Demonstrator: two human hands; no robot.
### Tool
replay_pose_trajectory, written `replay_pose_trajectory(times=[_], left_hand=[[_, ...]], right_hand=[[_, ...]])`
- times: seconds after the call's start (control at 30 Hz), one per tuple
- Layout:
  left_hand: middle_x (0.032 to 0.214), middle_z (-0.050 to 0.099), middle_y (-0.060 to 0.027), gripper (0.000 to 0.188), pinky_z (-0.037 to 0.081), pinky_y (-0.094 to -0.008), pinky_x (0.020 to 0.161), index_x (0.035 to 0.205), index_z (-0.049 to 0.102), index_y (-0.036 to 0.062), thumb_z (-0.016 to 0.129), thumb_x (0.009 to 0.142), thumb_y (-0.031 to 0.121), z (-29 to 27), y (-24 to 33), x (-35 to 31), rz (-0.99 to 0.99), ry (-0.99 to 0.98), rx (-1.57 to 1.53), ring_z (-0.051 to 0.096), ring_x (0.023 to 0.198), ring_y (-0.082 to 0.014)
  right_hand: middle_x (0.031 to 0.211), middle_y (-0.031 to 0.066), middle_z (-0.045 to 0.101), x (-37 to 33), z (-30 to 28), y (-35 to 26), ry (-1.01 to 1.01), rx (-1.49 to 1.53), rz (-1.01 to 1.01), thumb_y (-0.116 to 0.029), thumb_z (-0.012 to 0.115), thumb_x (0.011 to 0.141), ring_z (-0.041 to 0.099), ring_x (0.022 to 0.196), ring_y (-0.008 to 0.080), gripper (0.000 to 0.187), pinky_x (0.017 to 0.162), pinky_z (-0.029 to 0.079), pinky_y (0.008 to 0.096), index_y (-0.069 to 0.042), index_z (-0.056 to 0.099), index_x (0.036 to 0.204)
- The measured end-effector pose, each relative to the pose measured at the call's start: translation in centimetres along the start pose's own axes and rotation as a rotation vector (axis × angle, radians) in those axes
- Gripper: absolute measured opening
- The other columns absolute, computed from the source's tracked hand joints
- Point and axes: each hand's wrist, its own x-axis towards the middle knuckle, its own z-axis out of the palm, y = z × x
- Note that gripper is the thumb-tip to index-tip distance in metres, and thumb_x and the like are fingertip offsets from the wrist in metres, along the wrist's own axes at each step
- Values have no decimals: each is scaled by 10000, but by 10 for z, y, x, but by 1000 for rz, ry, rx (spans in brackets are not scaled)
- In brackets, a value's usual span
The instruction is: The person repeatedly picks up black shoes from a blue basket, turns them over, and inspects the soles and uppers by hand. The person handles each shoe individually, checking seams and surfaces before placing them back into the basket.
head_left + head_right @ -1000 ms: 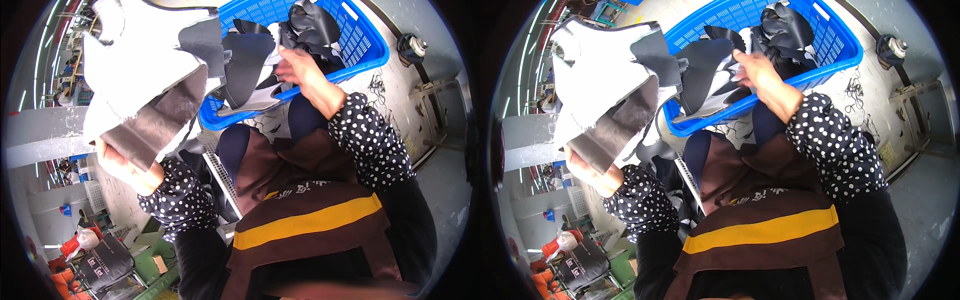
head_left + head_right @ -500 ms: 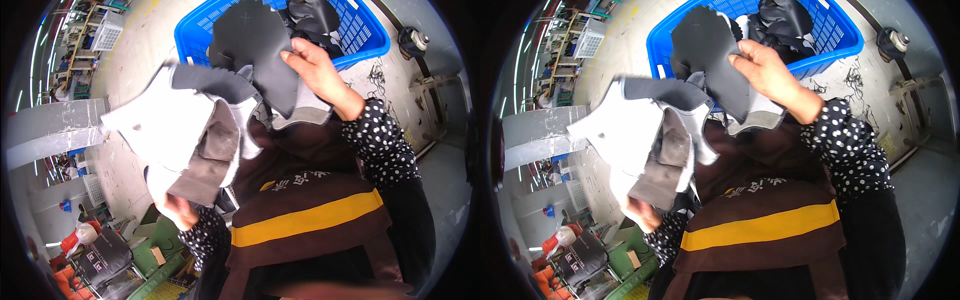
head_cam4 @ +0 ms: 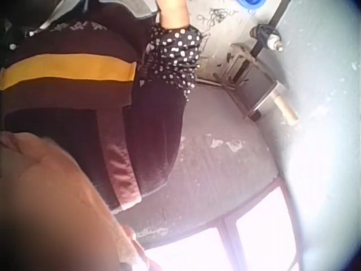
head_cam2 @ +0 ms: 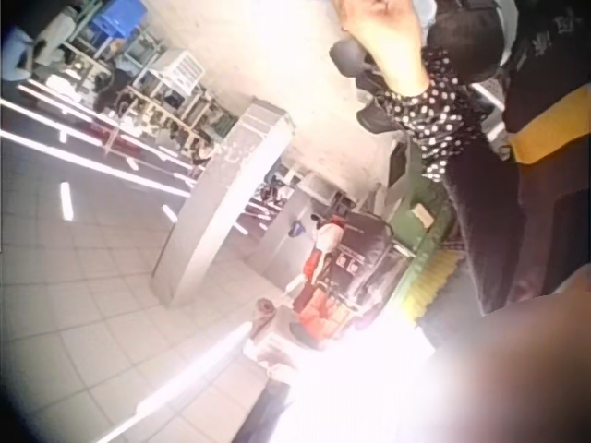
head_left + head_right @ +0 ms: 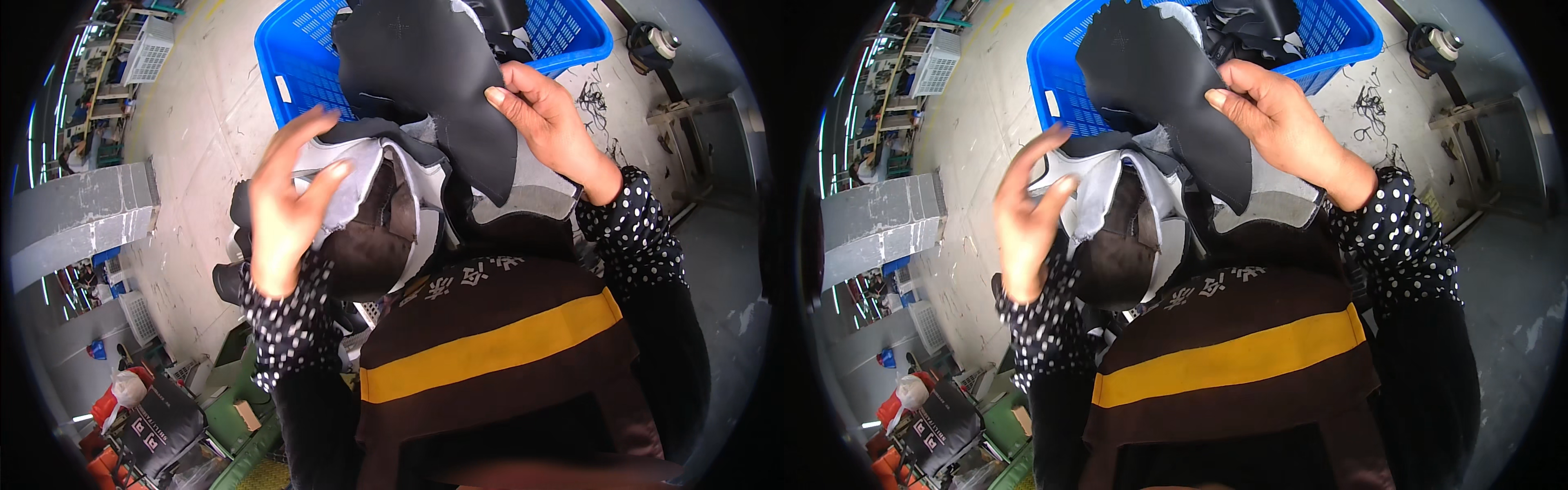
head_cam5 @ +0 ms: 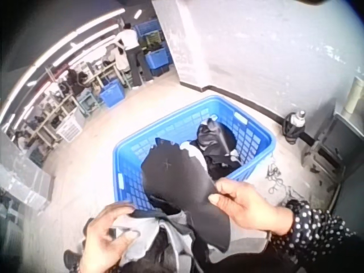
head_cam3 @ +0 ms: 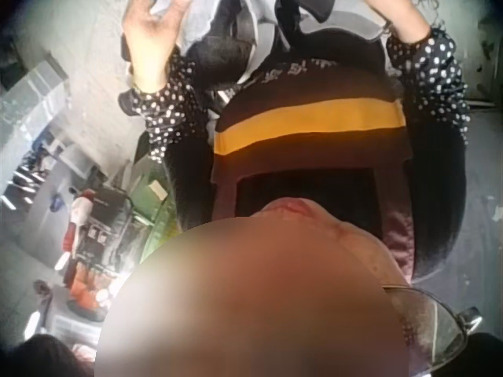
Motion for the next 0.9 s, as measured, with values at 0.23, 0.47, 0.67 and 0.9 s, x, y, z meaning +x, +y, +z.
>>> replay_pose_trajectory(times=[0.23,0.47,0.67,0.9], left_hand=[[1048,729,-39,491,400,-410,1020,1116,746,89,903,671,227,53,-25,42,261,-362,328,657,1036,-228],[835,676,-9,221,394,-395,930,887,734,95,868,724,161,75,-9,18,355,-151,397,658,845,-227],[864,671,-19,124,385,-405,951,933,738,86,777,816,71,92,-15,14,418,-222,443,653,852,-223],[851,661,-19,118,380,-424,980,928,745,76,762,816,43,95,-18,1,468,-165,442,644,847,-207]], right_hand=[[843,-26,627,-10,-6,16,70,171,154,-150,599,1080,557,768,47,147,711,482,227,-13,643,1053],[954,-2,709,-35,3,33,107,500,313,-140,553,1101,627,840,42,167,793,513,208,-5,651,1101],[1095,8,693,-47,-1,50,103,390,390,-100,605,1064,636,970,76,147,862,511,239,-17,633,1181],[1338,110,658,-7,-10,-27,-124,-731,-339,-67,705,915,547,1368,322,381,1176,398,450,-44,676,1294]])
